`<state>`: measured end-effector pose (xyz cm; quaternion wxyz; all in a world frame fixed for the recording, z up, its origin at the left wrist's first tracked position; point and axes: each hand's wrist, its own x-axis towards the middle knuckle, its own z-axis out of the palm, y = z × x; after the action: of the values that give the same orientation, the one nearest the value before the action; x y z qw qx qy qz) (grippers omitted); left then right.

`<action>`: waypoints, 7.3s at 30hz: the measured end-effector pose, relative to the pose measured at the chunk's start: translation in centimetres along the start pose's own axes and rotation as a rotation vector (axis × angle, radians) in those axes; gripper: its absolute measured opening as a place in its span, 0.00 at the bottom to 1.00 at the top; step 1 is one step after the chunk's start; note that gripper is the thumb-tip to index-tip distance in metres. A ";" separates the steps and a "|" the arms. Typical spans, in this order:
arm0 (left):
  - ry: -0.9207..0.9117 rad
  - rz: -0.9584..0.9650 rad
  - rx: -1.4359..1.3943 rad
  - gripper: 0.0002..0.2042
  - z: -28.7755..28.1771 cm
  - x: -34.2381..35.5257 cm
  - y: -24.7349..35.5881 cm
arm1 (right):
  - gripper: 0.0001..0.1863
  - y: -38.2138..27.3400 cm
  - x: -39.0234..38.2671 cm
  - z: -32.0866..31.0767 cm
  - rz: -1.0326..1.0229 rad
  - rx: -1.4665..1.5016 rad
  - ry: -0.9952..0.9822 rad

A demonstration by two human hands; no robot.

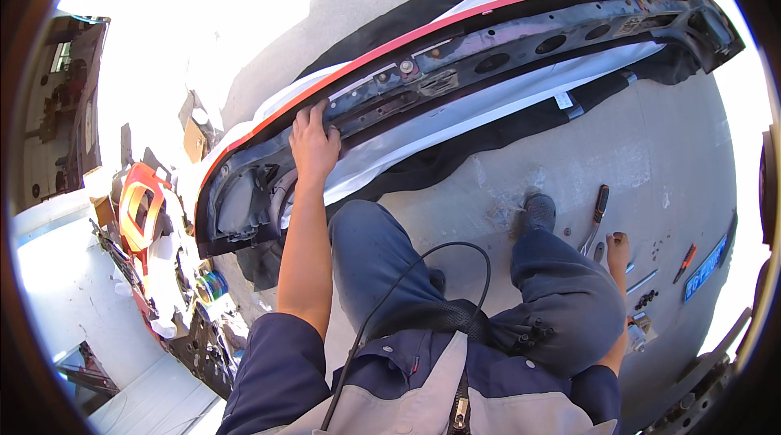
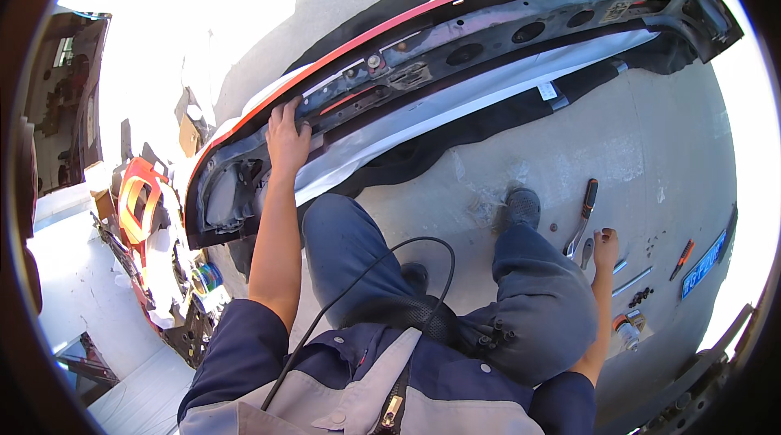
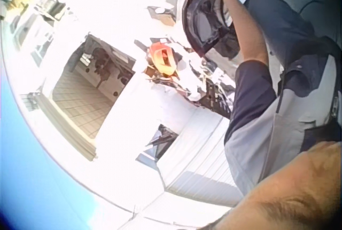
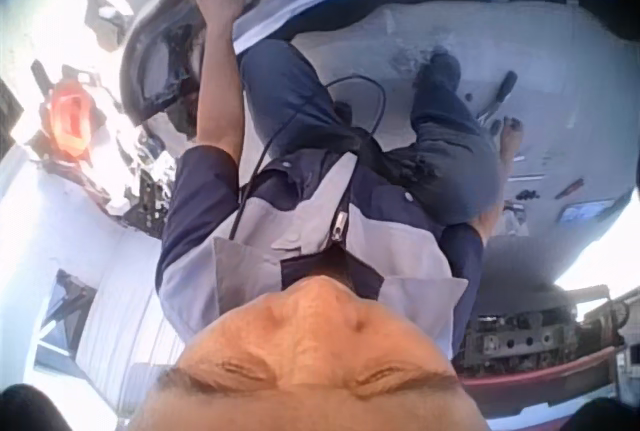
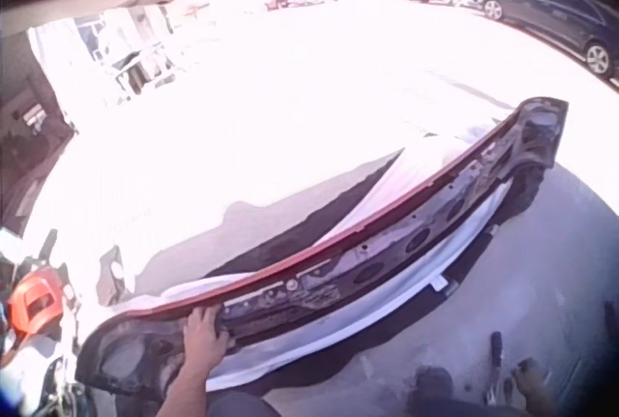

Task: The person uses a wrench and a screwdriver to detach and attach components on a detached car bumper. They align a trim piece and press it into position by hand before securing it.

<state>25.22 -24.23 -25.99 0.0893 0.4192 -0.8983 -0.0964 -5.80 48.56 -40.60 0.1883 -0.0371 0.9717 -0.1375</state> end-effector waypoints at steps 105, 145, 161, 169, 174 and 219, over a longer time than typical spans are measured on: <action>-0.579 0.422 -0.583 0.16 6.8 30.4 46.6 | 0.09 -43.1 33.3 -15.2 -1.006 0.189 0.384; -0.600 0.188 0.113 0.54 15.2 30.6 75.4 | 0.12 -29.0 60.2 -39.7 -0.133 1.824 0.103; -0.406 0.131 0.051 0.45 16.7 27.5 74.8 | 0.18 -27.2 67.8 -37.3 -0.348 1.510 -0.029; -0.438 0.098 0.007 0.40 15.6 28.9 75.7 | 0.14 -24.6 69.4 -40.7 -0.368 1.132 0.318; -0.469 0.066 0.054 0.43 15.8 29.0 77.0 | 0.13 -19.6 71.7 -40.3 -0.326 0.826 0.490; -0.397 0.148 0.057 0.43 16.2 28.3 75.0 | 0.16 -21.5 75.6 -39.0 -0.625 0.318 0.570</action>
<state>-51.74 2.79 -20.77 -0.0944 0.3270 -0.9291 -0.1445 -90.04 28.47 -26.67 -0.1339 -0.2598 0.8938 -0.3401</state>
